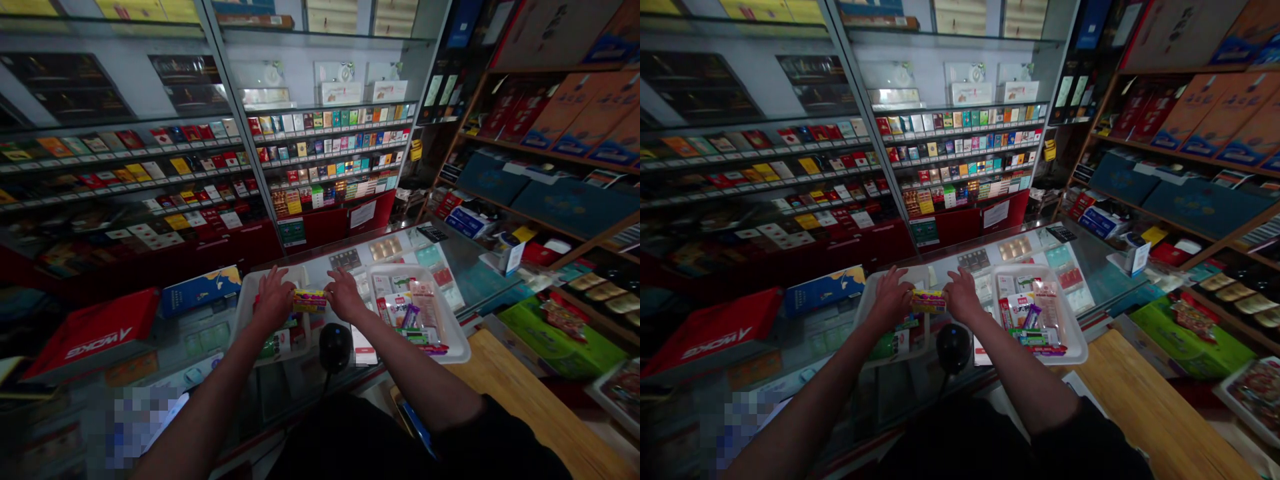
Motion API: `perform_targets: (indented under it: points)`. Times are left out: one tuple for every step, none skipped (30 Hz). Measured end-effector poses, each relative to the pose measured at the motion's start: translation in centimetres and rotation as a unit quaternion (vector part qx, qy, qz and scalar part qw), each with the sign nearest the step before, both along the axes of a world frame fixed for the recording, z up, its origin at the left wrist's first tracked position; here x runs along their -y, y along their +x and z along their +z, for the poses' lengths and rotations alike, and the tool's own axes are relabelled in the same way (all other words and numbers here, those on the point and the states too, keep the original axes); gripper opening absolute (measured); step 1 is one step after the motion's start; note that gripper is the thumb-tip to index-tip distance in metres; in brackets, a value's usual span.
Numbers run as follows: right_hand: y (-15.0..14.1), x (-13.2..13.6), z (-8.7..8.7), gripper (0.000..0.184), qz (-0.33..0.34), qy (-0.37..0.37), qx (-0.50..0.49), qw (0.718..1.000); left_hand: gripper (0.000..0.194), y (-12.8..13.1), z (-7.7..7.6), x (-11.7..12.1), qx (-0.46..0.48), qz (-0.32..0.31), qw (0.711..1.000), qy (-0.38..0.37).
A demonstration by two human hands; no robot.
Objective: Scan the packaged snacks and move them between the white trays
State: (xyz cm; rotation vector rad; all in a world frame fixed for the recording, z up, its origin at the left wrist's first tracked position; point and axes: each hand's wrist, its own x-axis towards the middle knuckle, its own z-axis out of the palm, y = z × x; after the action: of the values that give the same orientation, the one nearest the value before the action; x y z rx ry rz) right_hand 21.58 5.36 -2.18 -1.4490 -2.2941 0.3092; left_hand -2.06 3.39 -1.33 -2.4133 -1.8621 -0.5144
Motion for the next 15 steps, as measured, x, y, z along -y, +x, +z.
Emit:
perform_targets:
  points:
    - [-0.7, 0.1, 0.0, 0.024, 0.006, -0.002, 0.003, 1.000, 0.028, -0.8, 0.0, 0.2, 0.001, 0.003, 1.000, -0.004]
    - [-1.5, 0.1, 0.0, 0.025, 0.013, -0.006, 0.008, 1.000, 0.029, -1.5, -0.1, 0.5, 0.002, 0.005, 1.000, -0.006]
    - [-2.2, 0.2, 0.0, 0.025, 0.020, -0.011, 0.014, 1.000, 0.029, -2.3, -0.2, 0.8, 0.003, 0.008, 1.000, -0.007]
    - [-2.9, 0.3, 0.0, 0.026, 0.029, -0.016, 0.021, 0.999, 0.030, -3.0, -0.4, 1.1, 0.003, 0.012, 1.000, -0.008]
    - [-3.6, 0.4, -0.1, 0.026, 0.037, -0.019, 0.028, 0.999, 0.031, -3.7, -0.6, 1.4, 0.003, 0.015, 1.000, -0.008]
    - [-4.3, 0.5, -0.2, 0.026, 0.045, -0.020, 0.034, 0.998, 0.032, -4.4, -0.9, 1.7, 0.003, 0.019, 1.000, -0.009]
    - [-5.0, 0.6, -0.3, 0.027, 0.053, -0.019, 0.040, 0.998, 0.034, -5.0, -1.1, 2.1, 0.002, 0.021, 1.000, -0.012]
    - [-5.6, 0.8, -0.5, 0.027, 0.058, -0.018, 0.045, 0.997, 0.034, -5.6, -1.4, 2.5, 0.001, 0.025, 1.000, -0.015]
    - [-6.2, 0.9, -0.6, 0.027, 0.062, -0.018, 0.051, 0.997, 0.035, -6.1, -1.7, 2.9, -0.002, 0.030, 0.999, -0.020]
    - [-6.8, 1.1, -0.7, 0.028, 0.066, -0.019, 0.059, 0.996, 0.035, -6.6, -1.9, 3.2, -0.006, 0.036, 0.999, -0.025]
    - [-7.3, 1.2, -0.8, 0.027, 0.071, -0.020, 0.067, 0.995, 0.035, -7.0, -2.2, 3.5, -0.010, 0.042, 0.999, -0.030]
    - [-7.8, 1.4, -0.9, 0.027, 0.078, -0.021, 0.076, 0.994, 0.035, -7.4, -2.4, 3.9, -0.014, 0.048, 0.998, -0.035]
    - [-8.2, 1.5, -1.0, 0.027, 0.085, -0.021, 0.083, 0.993, 0.035, -7.7, -2.5, 4.1, -0.017, 0.051, 0.998, -0.038]
    - [-8.6, 1.7, -1.1, 0.027, 0.093, -0.020, 0.090, 0.991, 0.036, -8.0, -2.7, 4.4, -0.019, 0.052, 0.998, -0.042]
    - [-9.0, 1.8, -1.2, 0.029, 0.100, -0.020, 0.094, 0.990, 0.036, -8.4, -2.8, 4.7, -0.019, 0.054, 0.997, -0.045]
